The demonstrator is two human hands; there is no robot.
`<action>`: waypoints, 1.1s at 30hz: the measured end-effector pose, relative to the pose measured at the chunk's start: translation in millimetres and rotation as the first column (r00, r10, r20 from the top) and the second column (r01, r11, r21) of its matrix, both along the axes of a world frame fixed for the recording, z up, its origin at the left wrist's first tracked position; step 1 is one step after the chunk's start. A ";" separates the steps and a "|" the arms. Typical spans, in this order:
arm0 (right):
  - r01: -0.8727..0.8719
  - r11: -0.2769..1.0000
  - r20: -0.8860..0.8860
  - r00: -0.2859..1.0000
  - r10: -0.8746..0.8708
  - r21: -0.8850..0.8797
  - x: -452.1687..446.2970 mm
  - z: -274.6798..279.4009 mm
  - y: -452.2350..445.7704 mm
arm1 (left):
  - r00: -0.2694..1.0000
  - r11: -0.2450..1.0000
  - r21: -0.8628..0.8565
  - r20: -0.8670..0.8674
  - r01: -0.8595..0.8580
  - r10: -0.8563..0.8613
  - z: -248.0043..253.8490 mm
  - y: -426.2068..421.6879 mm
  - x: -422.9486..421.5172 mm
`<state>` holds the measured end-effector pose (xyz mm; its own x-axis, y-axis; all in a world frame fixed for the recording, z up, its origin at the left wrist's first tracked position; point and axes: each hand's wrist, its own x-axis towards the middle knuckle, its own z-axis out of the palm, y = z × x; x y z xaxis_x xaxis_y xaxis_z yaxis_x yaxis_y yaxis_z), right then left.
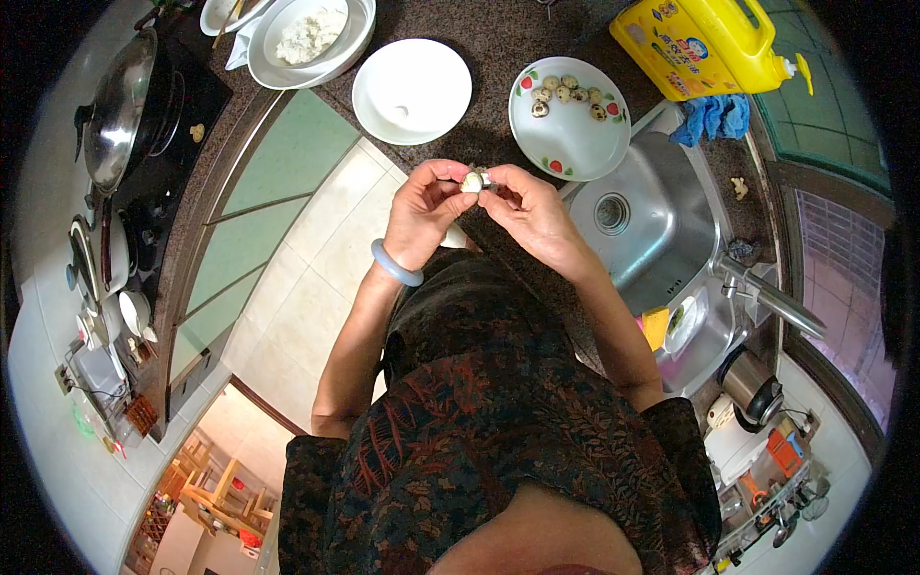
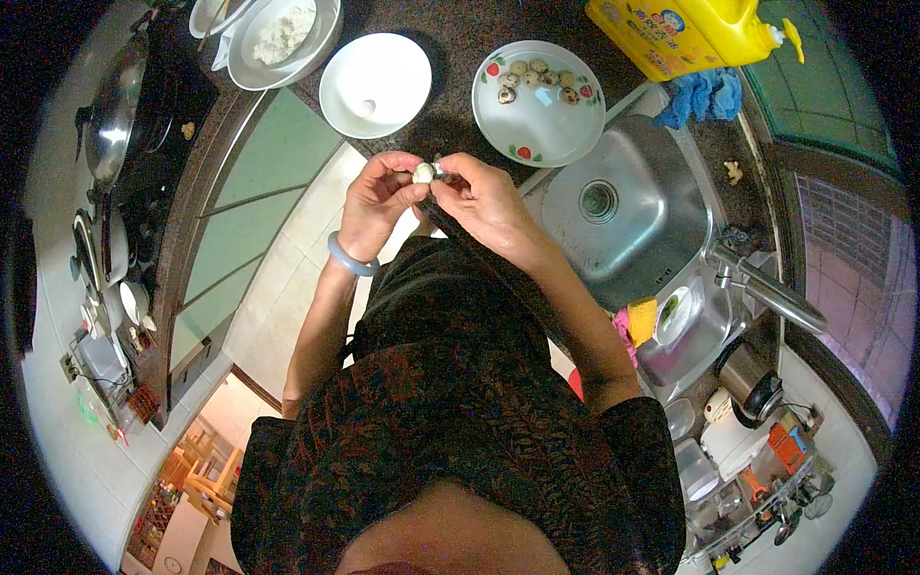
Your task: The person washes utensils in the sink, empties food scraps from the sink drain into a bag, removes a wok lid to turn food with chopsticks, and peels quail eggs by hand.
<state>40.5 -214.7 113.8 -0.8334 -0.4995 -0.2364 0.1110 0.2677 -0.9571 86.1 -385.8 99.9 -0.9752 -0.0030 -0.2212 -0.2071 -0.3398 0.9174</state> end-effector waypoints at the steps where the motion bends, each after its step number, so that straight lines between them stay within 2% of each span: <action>1: -0.006 1.000 -0.050 0.999 0.008 0.030 0.2 -1.3 -0.1 | 1.000 1.000 0.000 0.001 0.000 0.000 0.6 0.4 0.2; 8: 0.061 0.993 -0.107 0.993 -0.050 0.099 2.6 1.4 -7.0 | 1.000 1.000 -0.017 0.006 0.002 -0.002 2.3 6.1 1.6; 10: 0.108 0.988 -0.186 0.979 -0.086 0.109 4.1 -3.8 -9.0 | 1.000 1.000 -0.029 0.009 -0.011 0.011 3.0 7.7 1.9; 15: 0.129 0.984 -0.234 0.967 -0.098 0.122 2.8 3.1 -13.4 | 0.999 0.994 -0.098 -0.033 -0.038 0.035 4.7 9.1 3.0; 23: 0.164 0.978 -0.332 0.937 -0.113 0.130 1.7 -3.3 -16.2 | 1.000 0.996 -0.089 -0.012 -0.027 0.026 5.0 5.8 4.2; 26: 0.165 0.972 -0.272 0.955 -0.116 0.164 1.9 -12.0 -14.1 | 1.000 1.000 -0.014 0.003 -0.015 0.015 4.5 2.0 3.0; 28: 0.119 0.993 -0.119 0.986 -0.116 0.021 1.1 -24.4 -12.2 | 1.000 0.999 0.033 0.011 -0.017 0.016 4.3 -1.1 3.1; 29: 0.119 0.993 -0.119 0.986 -0.116 0.021 1.9 -26.7 -10.1 | 0.999 0.998 0.057 0.041 -0.024 0.022 4.6 -2.9 3.7; 31: 0.113 0.992 0.027 0.993 -0.111 -0.065 1.0 -17.6 -10.3 | 0.997 0.996 0.080 0.072 -0.032 0.026 4.7 -4.4 4.2; 33: 0.104 0.994 0.020 0.995 -0.103 -0.046 0.5 -17.9 -10.3 | 0.998 0.997 0.073 0.059 -0.027 0.022 4.4 -4.8 4.0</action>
<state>41.1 -224.9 95.9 -0.8770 -0.4220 -0.2296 0.1525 0.2088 -0.9660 90.1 -390.6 104.4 -0.9607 -0.0084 -0.2776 -0.2497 -0.4117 0.8765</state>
